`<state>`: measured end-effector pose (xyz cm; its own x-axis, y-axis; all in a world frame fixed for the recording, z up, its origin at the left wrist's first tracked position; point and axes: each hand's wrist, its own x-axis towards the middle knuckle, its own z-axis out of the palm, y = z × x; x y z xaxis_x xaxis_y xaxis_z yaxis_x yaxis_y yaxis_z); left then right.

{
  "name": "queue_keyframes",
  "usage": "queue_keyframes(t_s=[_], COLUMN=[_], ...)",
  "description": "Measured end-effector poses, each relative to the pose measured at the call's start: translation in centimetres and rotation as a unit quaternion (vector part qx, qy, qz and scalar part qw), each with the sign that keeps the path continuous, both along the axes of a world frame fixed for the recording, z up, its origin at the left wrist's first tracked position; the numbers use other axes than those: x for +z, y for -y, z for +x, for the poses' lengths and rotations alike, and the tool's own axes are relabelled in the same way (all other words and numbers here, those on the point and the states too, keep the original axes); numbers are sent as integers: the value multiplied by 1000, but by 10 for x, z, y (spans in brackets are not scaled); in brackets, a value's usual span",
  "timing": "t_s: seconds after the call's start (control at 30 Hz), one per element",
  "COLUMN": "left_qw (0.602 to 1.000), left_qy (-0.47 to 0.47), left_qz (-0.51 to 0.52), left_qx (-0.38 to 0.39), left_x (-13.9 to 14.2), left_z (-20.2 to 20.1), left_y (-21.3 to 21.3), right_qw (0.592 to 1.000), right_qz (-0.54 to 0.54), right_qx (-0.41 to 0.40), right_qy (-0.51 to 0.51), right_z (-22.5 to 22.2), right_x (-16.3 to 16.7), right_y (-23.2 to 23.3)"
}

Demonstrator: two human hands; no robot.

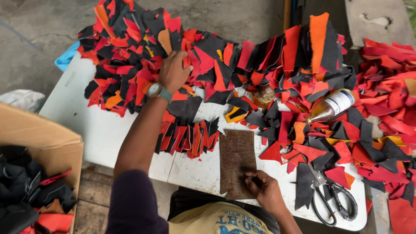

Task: The person repeatedly picks up red and black fabric pieces from a table, aligns them, and cuts them with scissors. The person also folds and stacks the cut pieces on the table.

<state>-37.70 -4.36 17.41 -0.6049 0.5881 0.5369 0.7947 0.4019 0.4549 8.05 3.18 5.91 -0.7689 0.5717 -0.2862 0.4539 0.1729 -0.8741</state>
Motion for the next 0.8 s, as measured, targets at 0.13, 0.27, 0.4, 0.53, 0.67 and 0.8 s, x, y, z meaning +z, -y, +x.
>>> queue_keyframes(t_s=[0.13, 0.27, 0.4, 0.53, 0.67, 0.8], left_qw=[992, 955, 991, 995, 964, 968], left_qy=[11, 66, -62, 46, 25, 19], left_qz=[-102, -262, -99, 84, 262, 193], left_qx=[73, 119, 70, 34, -37, -161], left_x=[17, 18, 2, -2, 25, 46], left_z=[-18, -21, -14, -6, -10, 0], left_y=[-59, -83, -90, -84, -69, -51], right_qw=[996, 984, 979, 935, 841, 836], right_qz=[92, 172, 146, 255, 464, 464], right_qx=[-4, 28, -125, -242, -185, -164], right_qy=[-10, -29, -62, 35, 206, 243], right_z=[1, 27, 78, 140, 175, 189], right_x=[10, 22, 37, 63, 67, 47], right_y=[8, 12, -5, -32, -47, -52])
